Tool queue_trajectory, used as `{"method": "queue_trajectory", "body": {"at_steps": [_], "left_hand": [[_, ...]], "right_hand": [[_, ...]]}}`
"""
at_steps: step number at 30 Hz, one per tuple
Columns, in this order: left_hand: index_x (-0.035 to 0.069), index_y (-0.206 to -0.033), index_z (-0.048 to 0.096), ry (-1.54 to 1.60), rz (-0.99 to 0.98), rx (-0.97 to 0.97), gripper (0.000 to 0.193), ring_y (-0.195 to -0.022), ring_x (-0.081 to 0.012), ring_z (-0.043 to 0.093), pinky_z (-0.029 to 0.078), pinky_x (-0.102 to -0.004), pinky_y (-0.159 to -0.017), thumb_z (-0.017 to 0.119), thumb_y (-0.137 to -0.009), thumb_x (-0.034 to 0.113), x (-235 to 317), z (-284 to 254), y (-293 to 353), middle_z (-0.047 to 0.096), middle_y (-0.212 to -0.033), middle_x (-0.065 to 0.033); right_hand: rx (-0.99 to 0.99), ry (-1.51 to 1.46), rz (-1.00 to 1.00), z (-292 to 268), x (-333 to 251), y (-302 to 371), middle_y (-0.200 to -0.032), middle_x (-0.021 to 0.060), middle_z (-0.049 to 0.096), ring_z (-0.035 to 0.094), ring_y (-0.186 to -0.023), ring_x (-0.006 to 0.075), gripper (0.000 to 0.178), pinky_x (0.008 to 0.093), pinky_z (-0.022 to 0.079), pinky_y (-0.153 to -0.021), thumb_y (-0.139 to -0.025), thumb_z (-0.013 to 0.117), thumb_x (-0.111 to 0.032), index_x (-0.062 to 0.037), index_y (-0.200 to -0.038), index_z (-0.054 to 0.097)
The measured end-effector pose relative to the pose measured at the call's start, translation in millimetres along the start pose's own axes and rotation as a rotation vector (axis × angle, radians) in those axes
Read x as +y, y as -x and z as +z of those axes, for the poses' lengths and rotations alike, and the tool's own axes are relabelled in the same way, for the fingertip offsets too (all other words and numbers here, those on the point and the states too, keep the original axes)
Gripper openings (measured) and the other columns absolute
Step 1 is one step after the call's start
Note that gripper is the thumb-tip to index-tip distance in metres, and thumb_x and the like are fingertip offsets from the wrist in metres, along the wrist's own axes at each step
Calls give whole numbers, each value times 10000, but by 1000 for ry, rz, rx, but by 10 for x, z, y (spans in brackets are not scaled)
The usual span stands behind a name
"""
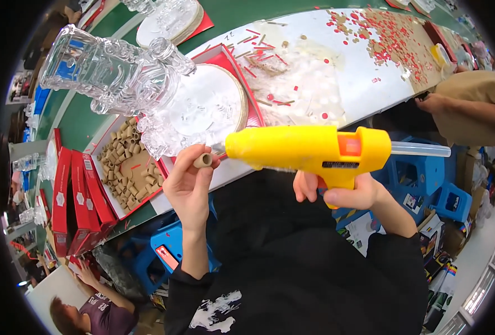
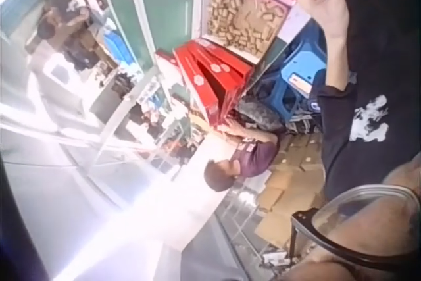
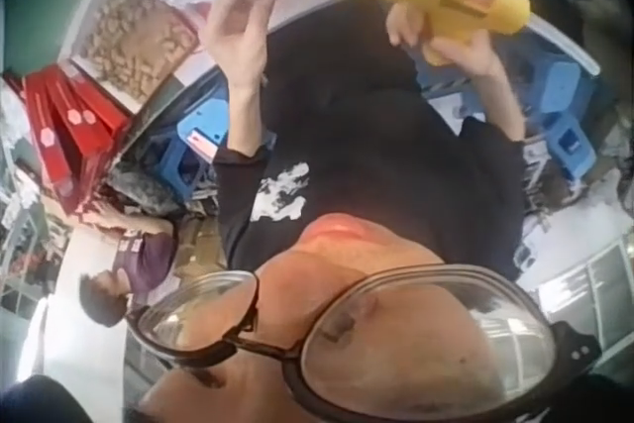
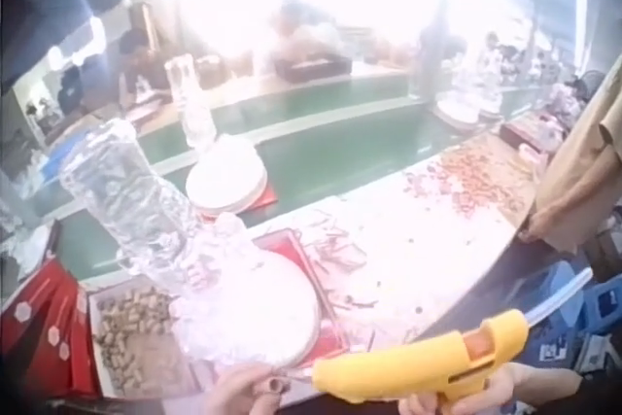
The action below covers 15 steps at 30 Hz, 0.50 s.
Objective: Assembling and packaging glass lighting fixtures using a hot glue gun at an assembly line workbench.
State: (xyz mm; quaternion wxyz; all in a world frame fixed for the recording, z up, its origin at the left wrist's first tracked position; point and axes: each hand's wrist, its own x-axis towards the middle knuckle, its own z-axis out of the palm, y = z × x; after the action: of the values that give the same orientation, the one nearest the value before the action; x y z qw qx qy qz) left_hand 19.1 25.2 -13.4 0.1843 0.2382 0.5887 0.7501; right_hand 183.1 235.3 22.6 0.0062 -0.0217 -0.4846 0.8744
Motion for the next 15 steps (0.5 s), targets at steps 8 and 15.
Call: {"method": "queue_trajectory", "body": {"at_steps": [8,15], "left_hand": [[-50,-1115,537,130,16,-18,278,-998,-194,623,508,-290,-879,599,-851,-109,48,-31,24,627,-1100,-172],[-59,-1108,575,157,17,-55,283,-1028,-212,613,494,-305,-903,635,-833,-91,15,-39,-2,618,-1102,-170]], "right_hand": [[-118,-17,102,11,55,34,-804,66,547,567,-783,198,151,338,475,-745,-807,589,-134,-42,-916,539],[-136,-10,108,-19,63,22,-799,57,541,560,-763,187,115,332,471,-733,-814,578,-123,-51,-897,542]]}}
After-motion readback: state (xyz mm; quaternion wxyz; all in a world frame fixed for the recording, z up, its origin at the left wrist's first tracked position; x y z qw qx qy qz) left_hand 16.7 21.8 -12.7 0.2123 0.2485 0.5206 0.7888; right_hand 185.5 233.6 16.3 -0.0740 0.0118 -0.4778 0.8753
